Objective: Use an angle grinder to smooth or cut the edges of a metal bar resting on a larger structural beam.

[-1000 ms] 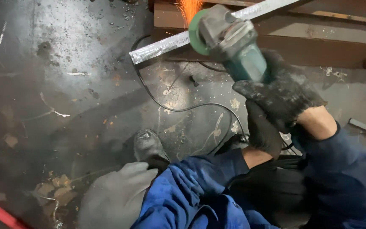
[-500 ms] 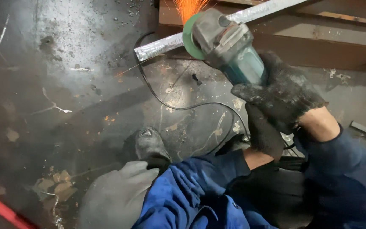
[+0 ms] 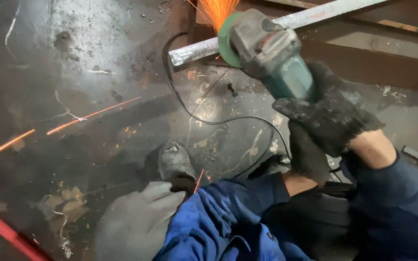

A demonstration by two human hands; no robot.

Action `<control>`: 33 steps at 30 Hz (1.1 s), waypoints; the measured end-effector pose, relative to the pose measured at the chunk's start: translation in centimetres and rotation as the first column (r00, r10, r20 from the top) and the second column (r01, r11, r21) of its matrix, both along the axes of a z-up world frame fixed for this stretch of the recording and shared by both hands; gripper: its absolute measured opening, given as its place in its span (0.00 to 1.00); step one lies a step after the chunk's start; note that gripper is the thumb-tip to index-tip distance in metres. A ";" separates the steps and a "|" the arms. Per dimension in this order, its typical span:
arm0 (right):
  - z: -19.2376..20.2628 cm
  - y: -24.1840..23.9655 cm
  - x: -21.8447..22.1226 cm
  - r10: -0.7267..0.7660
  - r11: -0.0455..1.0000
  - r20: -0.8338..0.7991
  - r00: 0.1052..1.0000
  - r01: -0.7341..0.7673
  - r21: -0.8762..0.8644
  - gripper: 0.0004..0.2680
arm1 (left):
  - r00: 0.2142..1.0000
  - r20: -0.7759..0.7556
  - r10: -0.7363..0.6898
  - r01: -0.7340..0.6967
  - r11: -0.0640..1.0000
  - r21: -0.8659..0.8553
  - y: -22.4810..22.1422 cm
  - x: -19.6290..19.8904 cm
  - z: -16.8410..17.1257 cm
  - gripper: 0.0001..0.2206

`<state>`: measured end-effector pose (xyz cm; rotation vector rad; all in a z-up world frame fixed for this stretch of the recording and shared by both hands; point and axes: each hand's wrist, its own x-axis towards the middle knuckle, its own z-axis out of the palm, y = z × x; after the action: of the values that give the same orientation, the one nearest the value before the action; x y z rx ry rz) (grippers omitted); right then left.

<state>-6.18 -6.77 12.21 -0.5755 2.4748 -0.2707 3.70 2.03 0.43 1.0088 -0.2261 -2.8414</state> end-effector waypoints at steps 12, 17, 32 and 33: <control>-0.1 -2.1 0.7 0.080 0.984 0.030 0.996 -0.074 -0.163 0.33 | 0.999 0.032 -0.030 0.033 0.997 -0.070 -0.5 0.1 0.0 0.30; -0.1 -1.1 0.3 -0.012 1.000 0.041 0.999 0.012 0.003 0.37 | 0.998 0.041 -0.038 0.041 0.996 -0.080 -2.0 0.9 -0.9 0.31; 0.8 -3.0 0.7 0.023 1.000 -0.034 0.999 -0.023 0.015 0.34 | 0.982 -0.068 0.179 -0.164 0.971 0.176 -4.3 -0.5 1.8 0.28; 0.8 -2.4 0.6 -0.041 0.999 -0.030 0.999 0.041 0.017 0.34 | 0.994 -0.061 0.091 -0.078 0.980 0.185 -4.3 -0.5 2.1 0.27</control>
<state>-5.59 -9.18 13.01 -0.5256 2.5174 -0.2575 3.20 -2.32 2.55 0.9248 0.0833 -2.8532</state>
